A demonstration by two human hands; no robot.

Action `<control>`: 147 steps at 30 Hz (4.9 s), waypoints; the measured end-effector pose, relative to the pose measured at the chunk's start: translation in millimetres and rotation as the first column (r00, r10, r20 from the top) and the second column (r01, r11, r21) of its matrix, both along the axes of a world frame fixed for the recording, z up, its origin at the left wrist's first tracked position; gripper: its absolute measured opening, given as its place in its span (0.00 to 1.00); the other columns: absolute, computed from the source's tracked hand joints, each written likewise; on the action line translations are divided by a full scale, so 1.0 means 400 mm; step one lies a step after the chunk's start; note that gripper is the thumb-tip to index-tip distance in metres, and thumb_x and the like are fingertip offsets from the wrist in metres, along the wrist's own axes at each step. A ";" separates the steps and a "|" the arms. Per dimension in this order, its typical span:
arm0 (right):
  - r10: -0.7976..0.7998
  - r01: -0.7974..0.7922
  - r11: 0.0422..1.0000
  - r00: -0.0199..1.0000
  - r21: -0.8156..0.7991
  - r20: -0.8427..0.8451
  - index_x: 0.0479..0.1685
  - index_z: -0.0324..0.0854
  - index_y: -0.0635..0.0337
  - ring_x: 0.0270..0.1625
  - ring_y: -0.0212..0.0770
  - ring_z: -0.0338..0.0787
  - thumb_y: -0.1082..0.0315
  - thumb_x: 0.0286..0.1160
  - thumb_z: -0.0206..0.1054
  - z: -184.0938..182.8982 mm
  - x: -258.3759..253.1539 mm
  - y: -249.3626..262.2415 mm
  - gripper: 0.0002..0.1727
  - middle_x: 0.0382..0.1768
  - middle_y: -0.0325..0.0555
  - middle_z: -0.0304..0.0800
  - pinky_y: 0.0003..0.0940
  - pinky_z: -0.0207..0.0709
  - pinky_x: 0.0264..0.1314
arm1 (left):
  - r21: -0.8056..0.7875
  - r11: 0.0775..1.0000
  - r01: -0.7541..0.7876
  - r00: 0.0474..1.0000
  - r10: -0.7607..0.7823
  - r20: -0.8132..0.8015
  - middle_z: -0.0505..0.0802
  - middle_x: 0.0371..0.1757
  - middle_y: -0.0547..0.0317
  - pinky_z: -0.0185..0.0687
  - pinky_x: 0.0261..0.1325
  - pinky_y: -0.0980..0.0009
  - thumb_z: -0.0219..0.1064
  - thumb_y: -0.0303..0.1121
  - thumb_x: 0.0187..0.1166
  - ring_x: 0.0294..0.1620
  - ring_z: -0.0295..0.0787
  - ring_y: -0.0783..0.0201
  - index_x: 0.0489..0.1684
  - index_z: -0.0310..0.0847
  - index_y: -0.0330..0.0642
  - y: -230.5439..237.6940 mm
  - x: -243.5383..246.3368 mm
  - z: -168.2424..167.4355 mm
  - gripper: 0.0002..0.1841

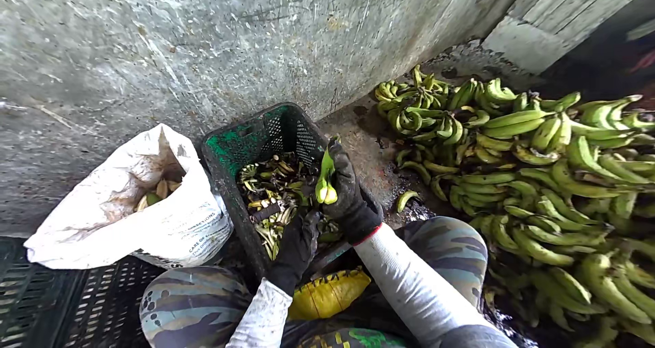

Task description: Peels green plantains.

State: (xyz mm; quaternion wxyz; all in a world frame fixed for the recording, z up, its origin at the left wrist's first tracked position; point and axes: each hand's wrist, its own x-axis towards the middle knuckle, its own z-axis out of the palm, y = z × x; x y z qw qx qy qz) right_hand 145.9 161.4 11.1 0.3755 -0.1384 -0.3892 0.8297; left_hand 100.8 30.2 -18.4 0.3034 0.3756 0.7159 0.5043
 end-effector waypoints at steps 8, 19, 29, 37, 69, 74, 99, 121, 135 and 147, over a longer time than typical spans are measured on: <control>-0.417 0.236 0.827 0.866 0.510 0.275 0.79 0.66 0.44 0.50 0.31 0.87 0.43 0.87 0.47 -0.047 0.068 0.072 0.28 0.58 0.35 0.85 0.36 0.85 0.52 | -0.166 0.977 0.131 0.991 -0.135 -0.016 0.90 0.45 0.50 0.84 0.55 0.63 0.48 0.43 0.93 0.44 0.87 0.64 0.68 0.79 0.34 -0.013 0.020 0.012 0.23; -0.175 0.153 0.972 0.978 0.177 0.115 0.50 0.78 0.48 0.31 0.22 0.82 0.57 0.91 0.45 -0.156 0.040 0.003 0.15 0.30 0.28 0.82 0.23 0.80 0.35 | -0.289 0.942 0.171 0.974 -0.205 -0.094 0.91 0.51 0.47 0.81 0.62 0.54 0.44 0.45 0.94 0.51 0.89 0.55 0.72 0.77 0.39 0.012 -0.045 -0.060 0.24; 0.021 -0.381 0.746 0.833 0.546 0.553 0.64 0.79 0.67 0.53 0.26 0.85 0.68 0.85 0.57 -0.103 0.130 0.005 0.16 0.51 0.45 0.88 0.24 0.80 0.59 | -0.578 0.815 0.048 0.875 -0.314 -0.369 0.92 0.57 0.42 0.82 0.61 0.41 0.53 0.45 0.91 0.59 0.90 0.43 0.70 0.79 0.44 0.002 -0.119 0.019 0.20; 0.751 -0.853 0.469 0.247 -0.230 0.613 0.51 0.81 0.55 0.29 0.33 0.89 0.54 0.81 0.61 0.040 0.057 0.046 0.15 0.33 0.42 0.89 0.29 0.87 0.32 | -0.528 0.845 -0.079 0.859 -0.211 -0.467 0.91 0.58 0.41 0.84 0.58 0.37 0.54 0.45 0.91 0.57 0.91 0.39 0.73 0.76 0.46 0.001 -0.259 0.052 0.20; -0.385 -0.949 0.312 -0.170 -0.046 0.907 0.82 0.72 0.53 0.83 0.71 0.68 0.51 0.77 0.68 -0.482 -0.193 0.064 0.34 0.81 0.66 0.70 0.73 0.65 0.77 | -0.729 0.683 -0.040 0.979 -0.118 -0.165 0.92 0.47 0.49 0.83 0.49 0.41 0.53 0.58 0.89 0.50 0.91 0.46 0.66 0.81 0.54 -0.024 -0.351 0.100 0.23; -0.405 -0.982 0.177 -0.018 0.059 0.914 0.74 0.81 0.50 0.84 0.66 0.67 0.50 0.80 0.65 -0.505 -0.196 0.117 0.26 0.81 0.57 0.73 0.69 0.59 0.83 | -0.704 0.706 -0.080 0.975 -0.093 -0.204 0.91 0.41 0.49 0.83 0.45 0.43 0.51 0.56 0.90 0.43 0.91 0.47 0.61 0.80 0.52 -0.009 -0.360 0.093 0.22; -0.368 -0.024 0.623 0.873 0.782 0.319 0.89 0.61 0.45 0.55 0.36 0.89 0.60 0.84 0.65 0.075 0.018 0.084 0.33 0.68 0.44 0.84 0.36 0.87 0.53 | 0.081 0.992 -0.099 0.982 0.084 0.171 0.85 0.33 0.63 0.83 0.33 0.71 0.43 0.42 0.94 0.28 0.81 0.70 0.64 0.80 0.38 -0.009 -0.099 0.009 0.22; -0.174 0.181 0.954 0.983 0.237 -0.053 0.64 0.79 0.38 0.27 0.30 0.85 0.49 0.85 0.53 0.065 0.101 0.173 0.17 0.31 0.32 0.83 0.29 0.85 0.31 | 0.148 0.978 0.147 0.919 -0.190 0.345 0.81 0.27 0.70 0.77 0.27 0.79 0.45 0.38 0.91 0.23 0.76 0.76 0.55 0.80 0.38 0.027 0.009 0.014 0.18; -0.260 0.262 0.950 0.965 0.170 -0.037 0.53 0.82 0.42 0.22 0.25 0.83 0.49 0.91 0.46 0.041 0.041 0.123 0.19 0.24 0.29 0.83 0.22 0.83 0.26 | 0.088 0.980 0.176 0.955 -0.191 0.227 0.82 0.30 0.71 0.78 0.31 0.78 0.48 0.40 0.91 0.26 0.78 0.77 0.57 0.82 0.40 0.014 0.007 0.012 0.18; -0.085 0.085 0.996 0.996 -0.004 0.035 0.55 0.80 0.39 0.21 0.27 0.82 0.40 0.86 0.49 -0.002 0.013 0.061 0.20 0.26 0.30 0.82 0.26 0.81 0.23 | -0.007 0.993 0.114 0.990 -0.113 0.081 0.86 0.37 0.63 0.82 0.43 0.75 0.47 0.41 0.92 0.34 0.81 0.75 0.61 0.81 0.36 0.025 -0.020 -0.015 0.21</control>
